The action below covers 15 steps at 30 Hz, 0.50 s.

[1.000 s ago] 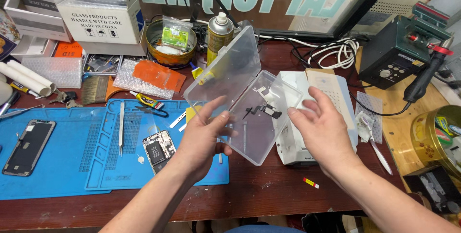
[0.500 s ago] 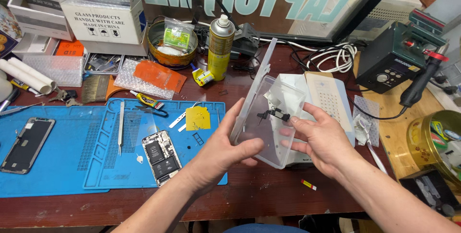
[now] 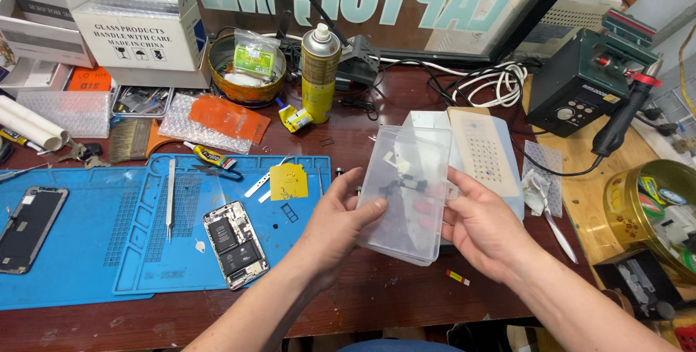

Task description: The person wipes a white box with a cloth, then opens a clear plastic case to retrieve small electronic components. They place a disassembled smartphone on the box and use a metal spudger to pry and adjust internal parts near the battery and motherboard.

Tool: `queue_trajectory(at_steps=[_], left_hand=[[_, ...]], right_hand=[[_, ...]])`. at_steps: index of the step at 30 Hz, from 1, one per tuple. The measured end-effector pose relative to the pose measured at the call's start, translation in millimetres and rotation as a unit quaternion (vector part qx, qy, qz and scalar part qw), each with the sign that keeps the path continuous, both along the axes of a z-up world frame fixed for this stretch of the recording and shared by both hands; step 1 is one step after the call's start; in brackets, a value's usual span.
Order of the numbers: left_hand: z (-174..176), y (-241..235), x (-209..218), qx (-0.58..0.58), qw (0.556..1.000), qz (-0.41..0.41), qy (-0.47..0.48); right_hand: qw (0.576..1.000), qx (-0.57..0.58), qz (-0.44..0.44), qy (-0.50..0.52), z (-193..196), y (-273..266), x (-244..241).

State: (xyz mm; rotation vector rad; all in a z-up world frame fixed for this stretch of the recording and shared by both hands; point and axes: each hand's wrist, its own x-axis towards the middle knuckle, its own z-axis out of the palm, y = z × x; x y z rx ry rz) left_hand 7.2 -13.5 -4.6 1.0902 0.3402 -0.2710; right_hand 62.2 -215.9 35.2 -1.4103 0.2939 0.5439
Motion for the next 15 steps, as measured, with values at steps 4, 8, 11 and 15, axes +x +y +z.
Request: queue_trajectory(at_steps=[4,8,11,15], left_hand=[[-1.7,2.5,0.7,-0.017,0.999,0.011,0.026],[-6.3,1.1,2.5,-0.034,0.999,0.010,0.015],[-11.2,5.9,-0.1,-0.054,0.998,-0.002,0.016],[-18.5,17.3,-10.5,-0.093,0.993,-0.009,0.066]], right_hand=[[0.998,0.040,-0.036,0.039,0.8,0.7,2.3],[0.994,0.054,-0.072,0.055,-9.6,5.1,2.0],[0.983,0.090,-0.113,0.111,-22.3,9.5,-0.5],[0.971,0.123,-0.121,0.164,-37.9,15.0,-9.3]])
